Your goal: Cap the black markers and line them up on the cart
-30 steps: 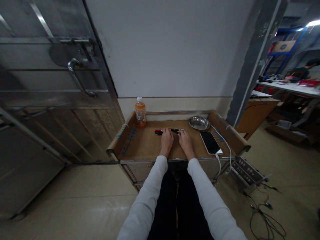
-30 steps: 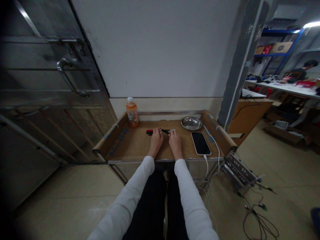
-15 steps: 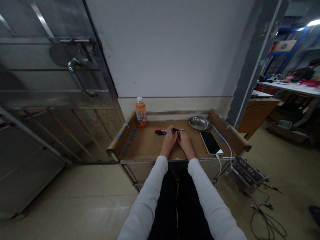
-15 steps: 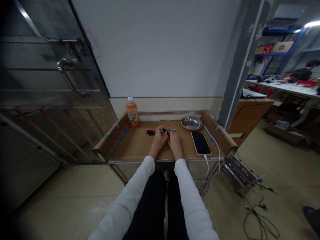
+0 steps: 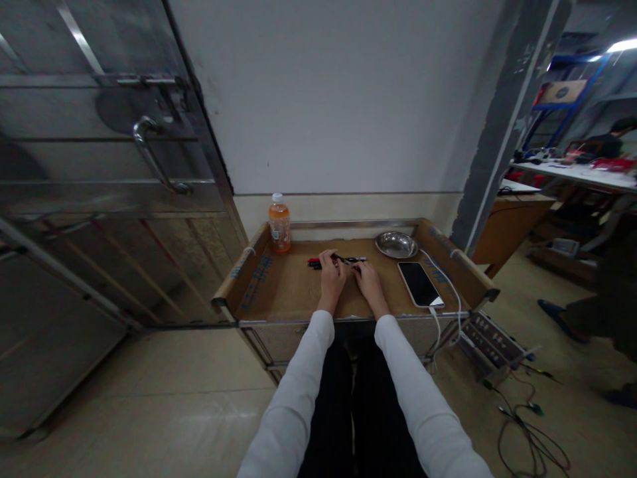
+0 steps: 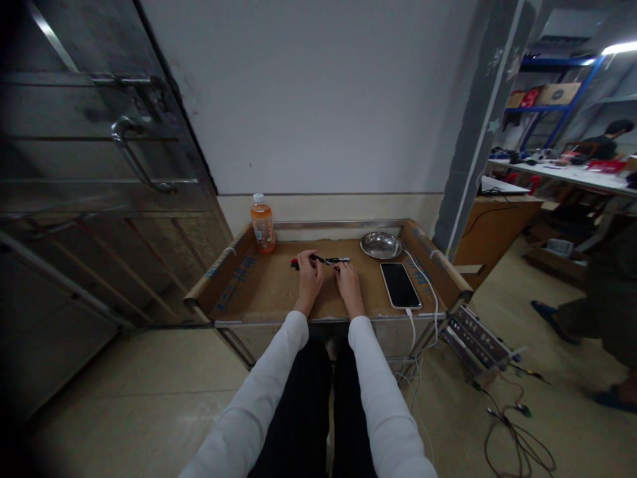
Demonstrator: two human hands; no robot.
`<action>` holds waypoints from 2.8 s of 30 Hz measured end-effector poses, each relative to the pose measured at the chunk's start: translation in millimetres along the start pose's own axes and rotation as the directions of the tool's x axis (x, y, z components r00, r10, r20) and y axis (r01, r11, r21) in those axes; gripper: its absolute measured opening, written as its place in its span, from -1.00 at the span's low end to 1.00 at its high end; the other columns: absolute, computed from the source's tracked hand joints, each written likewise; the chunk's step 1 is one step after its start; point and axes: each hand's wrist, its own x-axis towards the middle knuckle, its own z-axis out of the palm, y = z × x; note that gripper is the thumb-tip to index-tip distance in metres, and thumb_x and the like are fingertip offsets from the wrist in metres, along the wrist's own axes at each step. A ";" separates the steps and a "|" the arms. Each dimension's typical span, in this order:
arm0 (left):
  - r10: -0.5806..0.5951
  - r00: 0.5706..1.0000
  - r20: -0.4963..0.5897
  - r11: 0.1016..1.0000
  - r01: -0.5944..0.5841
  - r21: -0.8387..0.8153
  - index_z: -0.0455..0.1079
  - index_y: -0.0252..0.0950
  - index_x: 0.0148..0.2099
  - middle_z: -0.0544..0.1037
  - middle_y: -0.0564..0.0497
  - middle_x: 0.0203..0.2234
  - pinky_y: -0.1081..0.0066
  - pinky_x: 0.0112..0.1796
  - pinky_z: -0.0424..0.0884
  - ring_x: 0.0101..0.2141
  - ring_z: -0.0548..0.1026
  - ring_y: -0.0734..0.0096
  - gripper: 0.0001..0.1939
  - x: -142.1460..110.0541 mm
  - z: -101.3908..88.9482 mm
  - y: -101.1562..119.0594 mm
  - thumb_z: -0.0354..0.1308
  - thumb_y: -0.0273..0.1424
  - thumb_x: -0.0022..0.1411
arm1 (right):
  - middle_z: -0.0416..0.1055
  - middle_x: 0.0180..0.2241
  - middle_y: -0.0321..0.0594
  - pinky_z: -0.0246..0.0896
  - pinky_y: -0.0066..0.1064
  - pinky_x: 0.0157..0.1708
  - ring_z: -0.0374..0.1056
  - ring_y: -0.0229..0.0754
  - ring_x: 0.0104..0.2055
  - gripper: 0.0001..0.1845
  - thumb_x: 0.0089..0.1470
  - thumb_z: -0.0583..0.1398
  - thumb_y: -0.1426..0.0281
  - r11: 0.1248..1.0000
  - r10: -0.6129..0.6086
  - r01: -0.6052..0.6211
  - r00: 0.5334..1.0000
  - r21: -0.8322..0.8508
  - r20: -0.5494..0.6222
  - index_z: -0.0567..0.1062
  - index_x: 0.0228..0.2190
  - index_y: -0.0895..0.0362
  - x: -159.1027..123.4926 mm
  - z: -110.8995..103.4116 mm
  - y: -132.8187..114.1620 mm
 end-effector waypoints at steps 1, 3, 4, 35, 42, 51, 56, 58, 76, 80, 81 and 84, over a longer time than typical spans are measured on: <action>-0.009 1.000 -0.022 1.000 0.010 0.020 0.16 -0.29 -0.06 0.30 -0.16 -0.14 0.21 -0.07 0.35 -0.09 0.36 0.27 -0.77 0.5 -0.7 0.6 -0.08 -0.57 0.23 | 0.46 -0.22 -0.08 0.17 -0.33 -0.09 0.31 -0.12 -0.15 -0.77 0.17 0.02 0.51 1.000 0.007 -0.007 1.000 -0.013 -0.001 0.48 -0.27 0.18 0.1 -0.1 -0.2; -0.027 0.999 -0.032 0.999 0.028 0.040 0.16 -0.29 -0.07 0.30 -0.15 -0.14 0.20 -0.07 0.34 -0.09 0.35 0.26 -0.77 0.9 -0.7 0.4 -0.08 -0.59 0.22 | 0.44 -0.21 -0.07 0.15 -0.33 -0.09 0.30 -0.12 -0.14 -0.74 0.19 -0.01 0.49 0.998 0.036 -0.038 0.999 -0.048 -0.028 0.47 -0.24 0.18 0.0 -0.4 0.1; -0.032 0.999 -0.008 0.999 0.032 0.043 0.16 -0.29 -0.08 0.30 -0.15 -0.15 0.21 -0.07 0.35 -0.10 0.35 0.26 -0.77 0.8 0.1 -0.2 -0.08 -0.59 0.21 | 0.44 -0.20 -0.05 0.14 -0.32 -0.09 0.29 -0.12 -0.14 -0.73 0.20 -0.02 0.48 0.996 0.057 -0.061 0.997 -0.069 -0.055 0.46 -0.22 0.18 -0.1 -0.6 0.4; -0.049 0.861 0.506 0.925 -0.152 0.348 0.32 -0.31 -0.11 0.41 -0.15 -0.15 0.18 -0.05 0.29 -0.08 0.36 0.19 -0.78 -5.9 13.5 -7.8 -0.04 -0.57 0.22 | 0.36 -0.16 -0.01 0.12 -0.30 -0.06 0.24 -0.08 -0.09 -0.76 0.16 0.03 0.49 0.963 0.130 -0.136 0.991 -0.231 -0.040 0.46 -0.20 0.20 -4.2 -2.3 1.4; -0.026 0.848 0.529 0.908 -0.201 0.368 0.37 -0.26 -0.13 0.39 -0.13 -0.16 0.14 -0.04 0.29 -0.09 0.35 0.16 -0.79 -8.5 15.4 -10.6 -0.02 -0.54 0.23 | 0.37 -0.17 -0.01 0.09 -0.32 -0.07 0.22 -0.10 -0.09 -0.69 0.17 -0.02 0.55 0.956 0.134 -0.137 0.991 -0.258 -0.030 0.47 -0.17 0.21 -4.4 -4.5 -2.0; -0.050 0.861 0.507 0.910 -0.170 0.378 0.40 -0.27 -0.15 0.42 -0.15 -0.19 0.13 -0.04 0.30 -0.10 0.37 0.14 -0.76 -7.5 13.3 -8.8 -0.03 -0.56 0.22 | 0.36 -0.17 0.03 0.07 -0.27 -0.11 0.22 -0.05 -0.10 -0.66 0.12 0.00 0.54 0.928 0.199 -0.215 0.977 -0.305 -0.082 0.47 -0.12 0.19 -6.8 -3.9 -5.8; -0.071 0.870 0.487 0.892 -0.163 0.421 0.39 -0.28 -0.14 0.42 -0.16 -0.19 0.12 -0.03 0.29 -0.10 0.37 0.14 -0.75 -7.6 13.9 -9.6 -0.06 -0.58 0.21 | 0.35 -0.16 0.07 0.06 -0.24 -0.09 0.22 -0.03 -0.08 -0.65 0.11 -0.02 0.55 0.926 0.227 -0.245 0.969 -0.285 -0.097 0.46 -0.13 0.21 -6.3 -3.8 -6.9; -0.087 0.872 0.482 0.890 -0.150 0.432 0.37 -0.30 -0.13 0.43 -0.16 -0.19 0.13 -0.04 0.29 -0.09 0.37 0.14 -0.75 -7.1 14.1 -9.1 -0.06 -0.58 0.21 | 0.36 -0.16 0.07 0.06 -0.24 -0.09 0.22 -0.03 -0.08 -0.66 0.11 -0.02 0.55 0.925 0.231 -0.251 0.967 -0.286 -0.104 0.46 -0.16 0.22 -5.9 -4.6 -8.0; -0.099 0.891 0.443 0.890 -0.120 0.440 0.37 -0.31 -0.16 0.44 -0.20 -0.19 0.14 -0.06 0.31 -0.09 0.38 0.10 -0.74 -7.1 11.7 -4.0 -0.10 -0.59 0.21 | 0.37 -0.18 0.05 0.05 -0.23 -0.10 0.20 -0.02 -0.10 -0.71 0.10 0.01 0.52 0.907 0.180 -0.200 0.980 -0.371 -0.089 0.45 -0.18 0.20 -7.1 -4.0 -9.8; -0.146 0.910 0.388 0.856 -0.080 0.510 0.34 -0.34 -0.13 0.44 -0.22 -0.18 0.16 -0.07 0.30 -0.09 0.39 0.11 -0.74 -6.0 8.7 -1.3 -0.13 -0.57 0.24 | 0.37 -0.14 0.01 0.04 -0.24 -0.09 0.20 -0.03 -0.07 -0.71 0.09 0.03 0.53 0.930 0.149 -0.147 0.989 -0.337 -0.018 0.47 -0.20 0.17 -5.9 -8.8 -14.4; -0.171 0.915 0.365 0.844 -0.056 0.533 0.33 -0.35 -0.12 0.44 -0.23 -0.17 0.17 -0.08 0.30 -0.08 0.39 0.10 -0.74 -5.9 7.9 -0.6 -0.14 -0.57 0.24 | 0.37 -0.14 -0.01 0.04 -0.25 -0.09 0.20 -0.04 -0.06 -0.71 0.09 0.03 0.54 0.938 0.132 -0.125 0.991 -0.323 0.001 0.48 -0.20 0.15 -5.7 -10.0 -15.5; -0.247 0.927 0.281 0.796 0.029 0.604 0.32 -0.43 -0.09 0.43 -0.31 -0.16 0.15 -0.08 0.28 -0.07 0.38 0.04 -0.71 -6.7 5.8 1.5 -0.18 -0.56 0.25 | 0.36 -0.12 -0.05 0.04 -0.26 -0.09 0.20 -0.06 -0.05 -0.67 0.10 0.03 0.54 0.955 0.092 -0.073 0.994 -0.287 0.052 0.50 -0.17 0.08 -5.9 -12.4 -17.7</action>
